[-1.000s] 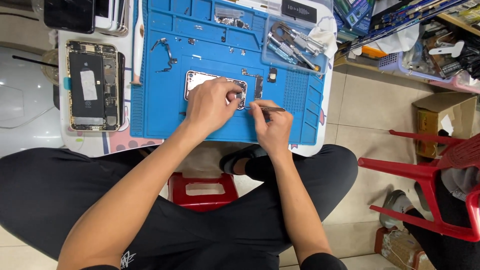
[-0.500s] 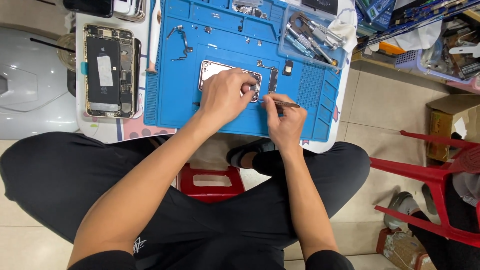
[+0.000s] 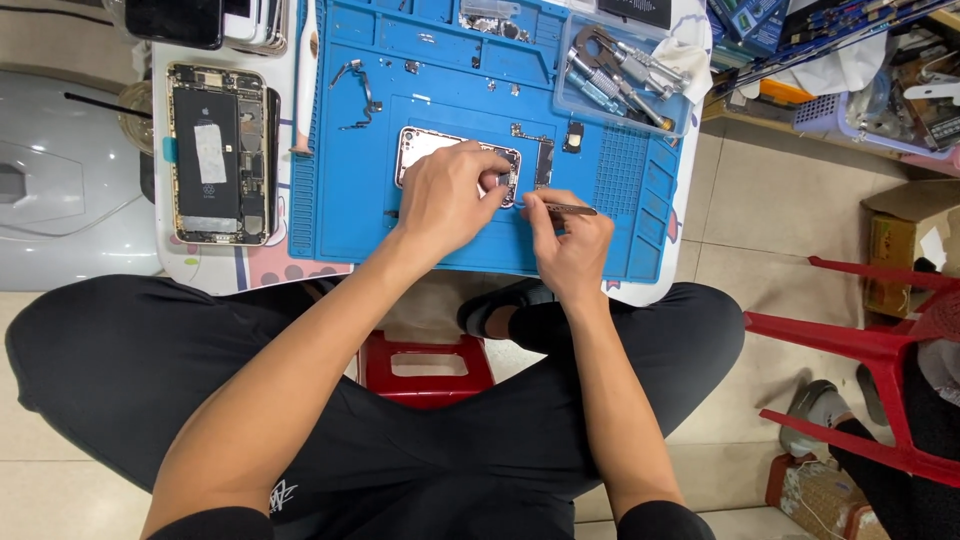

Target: The person disassembles a smartphone on a blue work mat, using a screwdriver to remove screws and tweezers to handle small components. They carefully detach parts from the phone's frame and place them on the mat.

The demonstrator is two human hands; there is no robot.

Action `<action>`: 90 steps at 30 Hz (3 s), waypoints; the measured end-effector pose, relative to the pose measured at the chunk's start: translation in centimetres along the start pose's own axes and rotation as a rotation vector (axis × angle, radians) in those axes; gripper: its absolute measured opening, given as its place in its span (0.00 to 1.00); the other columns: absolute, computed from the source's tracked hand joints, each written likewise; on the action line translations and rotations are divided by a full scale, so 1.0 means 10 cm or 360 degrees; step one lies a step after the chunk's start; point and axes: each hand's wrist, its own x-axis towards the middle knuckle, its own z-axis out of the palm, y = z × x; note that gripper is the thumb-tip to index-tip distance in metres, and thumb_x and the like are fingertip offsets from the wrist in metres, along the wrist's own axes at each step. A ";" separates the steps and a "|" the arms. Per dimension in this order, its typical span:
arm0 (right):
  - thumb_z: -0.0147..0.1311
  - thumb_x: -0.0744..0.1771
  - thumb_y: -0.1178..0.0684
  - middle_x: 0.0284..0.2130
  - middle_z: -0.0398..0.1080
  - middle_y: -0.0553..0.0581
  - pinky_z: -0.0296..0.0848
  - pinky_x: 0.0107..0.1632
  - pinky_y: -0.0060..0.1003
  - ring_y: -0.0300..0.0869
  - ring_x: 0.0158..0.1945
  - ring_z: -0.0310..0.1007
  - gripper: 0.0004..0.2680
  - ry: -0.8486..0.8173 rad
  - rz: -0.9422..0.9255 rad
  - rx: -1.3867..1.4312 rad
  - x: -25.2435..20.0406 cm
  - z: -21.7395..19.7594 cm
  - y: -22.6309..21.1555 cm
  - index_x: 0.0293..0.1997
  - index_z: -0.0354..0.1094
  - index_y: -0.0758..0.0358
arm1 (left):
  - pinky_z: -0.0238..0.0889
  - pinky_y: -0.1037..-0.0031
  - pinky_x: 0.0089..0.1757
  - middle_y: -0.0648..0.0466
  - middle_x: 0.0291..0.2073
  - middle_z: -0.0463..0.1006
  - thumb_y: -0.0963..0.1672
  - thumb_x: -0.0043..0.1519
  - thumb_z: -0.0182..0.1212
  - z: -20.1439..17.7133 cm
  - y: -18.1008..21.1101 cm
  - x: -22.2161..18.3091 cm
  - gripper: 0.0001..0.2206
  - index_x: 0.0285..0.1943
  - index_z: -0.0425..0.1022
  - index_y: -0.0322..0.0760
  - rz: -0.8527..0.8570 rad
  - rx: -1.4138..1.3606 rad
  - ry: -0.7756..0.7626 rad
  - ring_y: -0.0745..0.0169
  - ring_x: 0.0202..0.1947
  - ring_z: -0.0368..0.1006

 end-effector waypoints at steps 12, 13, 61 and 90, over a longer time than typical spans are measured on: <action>0.60 0.71 0.59 0.23 0.79 0.58 0.76 0.29 0.35 0.49 0.24 0.79 0.05 0.0010 -0.0003 -0.0026 -0.01 0.01 -0.03 0.37 0.80 0.63 | 0.74 0.60 0.33 0.60 0.24 0.78 0.42 0.53 0.73 0.05 0.10 -0.04 0.11 0.45 0.87 0.41 -0.0108 0.0064 0.0030 0.56 0.28 0.80; 0.60 0.71 0.59 0.23 0.79 0.58 0.76 0.29 0.35 0.49 0.24 0.79 0.05 0.0009 -0.0005 -0.0040 -0.01 0.00 -0.02 0.37 0.80 0.63 | 0.74 0.60 0.33 0.60 0.24 0.78 0.42 0.53 0.73 0.06 0.10 -0.03 0.11 0.45 0.87 0.41 -0.0103 0.0050 0.0031 0.56 0.28 0.80; 0.61 0.71 0.59 0.22 0.78 0.58 0.74 0.26 0.37 0.50 0.23 0.77 0.05 0.0031 -0.0031 -0.0067 -0.03 0.00 -0.02 0.37 0.80 0.64 | 0.75 0.57 0.32 0.55 0.23 0.79 0.39 0.53 0.71 0.12 -0.01 0.02 0.10 0.44 0.87 0.40 -0.0067 -0.0050 0.0056 0.49 0.28 0.81; 0.61 0.71 0.59 0.22 0.77 0.55 0.74 0.29 0.34 0.46 0.25 0.77 0.05 -0.0003 -0.0048 -0.0014 -0.01 0.01 0.08 0.38 0.80 0.58 | 0.73 0.68 0.38 0.49 0.31 0.77 0.39 0.59 0.72 0.00 0.07 -0.21 0.03 0.37 0.89 0.39 0.0405 0.0408 -0.0006 0.56 0.33 0.75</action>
